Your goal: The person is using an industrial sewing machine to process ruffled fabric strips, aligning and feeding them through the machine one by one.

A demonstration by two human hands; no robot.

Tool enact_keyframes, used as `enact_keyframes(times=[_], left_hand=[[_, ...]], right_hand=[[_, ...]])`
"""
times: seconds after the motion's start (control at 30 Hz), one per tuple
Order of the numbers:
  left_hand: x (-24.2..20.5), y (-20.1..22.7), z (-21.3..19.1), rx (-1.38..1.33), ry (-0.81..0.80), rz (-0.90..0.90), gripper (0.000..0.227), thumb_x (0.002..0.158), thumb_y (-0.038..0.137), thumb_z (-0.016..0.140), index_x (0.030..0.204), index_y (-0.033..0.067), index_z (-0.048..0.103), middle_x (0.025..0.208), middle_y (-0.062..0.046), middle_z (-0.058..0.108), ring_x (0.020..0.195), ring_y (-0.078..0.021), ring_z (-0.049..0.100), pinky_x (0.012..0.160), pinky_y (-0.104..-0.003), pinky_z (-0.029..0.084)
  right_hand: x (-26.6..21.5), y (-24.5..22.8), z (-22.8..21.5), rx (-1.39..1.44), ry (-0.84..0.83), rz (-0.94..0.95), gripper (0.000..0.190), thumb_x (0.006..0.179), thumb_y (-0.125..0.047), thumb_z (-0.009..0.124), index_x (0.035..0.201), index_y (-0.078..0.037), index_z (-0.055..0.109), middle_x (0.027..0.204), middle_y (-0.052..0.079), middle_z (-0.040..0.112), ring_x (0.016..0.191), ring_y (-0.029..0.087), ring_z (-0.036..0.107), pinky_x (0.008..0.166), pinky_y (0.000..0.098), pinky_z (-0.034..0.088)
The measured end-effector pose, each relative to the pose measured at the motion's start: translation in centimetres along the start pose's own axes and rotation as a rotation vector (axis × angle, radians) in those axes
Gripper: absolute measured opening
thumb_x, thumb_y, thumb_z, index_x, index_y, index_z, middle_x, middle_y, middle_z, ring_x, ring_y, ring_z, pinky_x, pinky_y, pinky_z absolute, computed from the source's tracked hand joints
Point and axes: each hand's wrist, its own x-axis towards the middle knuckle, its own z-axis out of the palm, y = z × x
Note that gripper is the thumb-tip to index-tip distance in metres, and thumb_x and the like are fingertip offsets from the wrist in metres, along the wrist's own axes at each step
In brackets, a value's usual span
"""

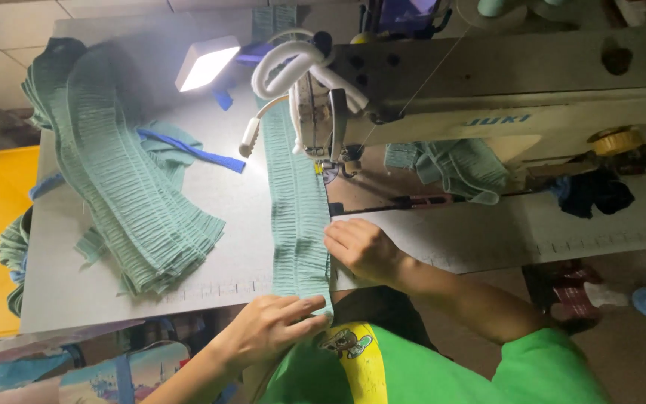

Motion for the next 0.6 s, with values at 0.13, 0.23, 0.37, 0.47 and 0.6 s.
enact_keyframes(times=[0.13, 0.23, 0.37, 0.47, 0.6], left_hand=[[0.5, -0.6, 0.3, -0.009, -0.029, -0.134, 0.014, 0.086, 0.008, 0.051, 0.099, 0.0067, 0.048, 0.113, -0.019, 0.052, 0.072, -0.0245, 0.058, 0.043, -0.032, 0.047], [1.5, -2.7, 1.4, 0.052, 0.008, -0.306, 0.017, 0.085, 0.007, 0.048, 0.102, 0.0037, 0.046, 0.116, -0.021, 0.051, 0.077, -0.0280, 0.060, 0.044, -0.031, 0.053], [4.2, -6.4, 2.0, 0.382, 0.205, -0.377, 0.008, 0.087, 0.009, 0.050, 0.093, 0.0043, 0.048, 0.110, -0.014, 0.056, 0.084, -0.0233, 0.052, 0.056, -0.030, 0.049], [3.2, -8.6, 3.8, 0.179, 0.071, -0.404, 0.013, 0.090, 0.014, 0.038, 0.095, 0.0050, 0.047, 0.120, -0.014, 0.049, 0.117, -0.0284, 0.042, 0.096, -0.043, 0.028], [2.2, -8.6, 3.4, 0.217, 0.088, -0.396, 0.011, 0.091, 0.013, 0.040, 0.091, 0.0041, 0.047, 0.119, -0.017, 0.052, 0.116, -0.0290, 0.046, 0.094, -0.042, 0.034]], right_hand=[[-0.2, 0.0, 0.0, 0.023, -0.039, -0.006, 0.004, 0.078, 0.002, 0.057, 0.079, 0.004, 0.060, 0.083, 0.017, 0.063, 0.079, 0.030, 0.062, 0.070, 0.0370, 0.052], [0.1, 0.0, -0.1, 0.059, -0.062, 0.017, 0.006, 0.078, 0.003, 0.053, 0.079, 0.005, 0.059, 0.084, 0.019, 0.062, 0.081, 0.033, 0.060, 0.073, 0.0402, 0.050], [0.2, -0.2, -0.2, 0.081, -0.115, 0.053, 0.010, 0.082, 0.003, 0.048, 0.079, 0.008, 0.058, 0.084, 0.020, 0.059, 0.083, 0.034, 0.058, 0.076, 0.0422, 0.048], [0.1, -0.6, -0.6, 0.029, -0.208, 0.079, 0.013, 0.073, 0.006, 0.045, 0.077, 0.004, 0.057, 0.089, 0.023, 0.059, 0.089, 0.034, 0.057, 0.083, 0.0424, 0.044], [-2.1, -1.1, 0.8, 0.002, -0.243, 0.110, 0.025, 0.074, 0.006, 0.049, 0.096, 0.006, 0.060, 0.101, 0.023, 0.061, 0.097, 0.034, 0.058, 0.086, 0.0446, 0.045]])
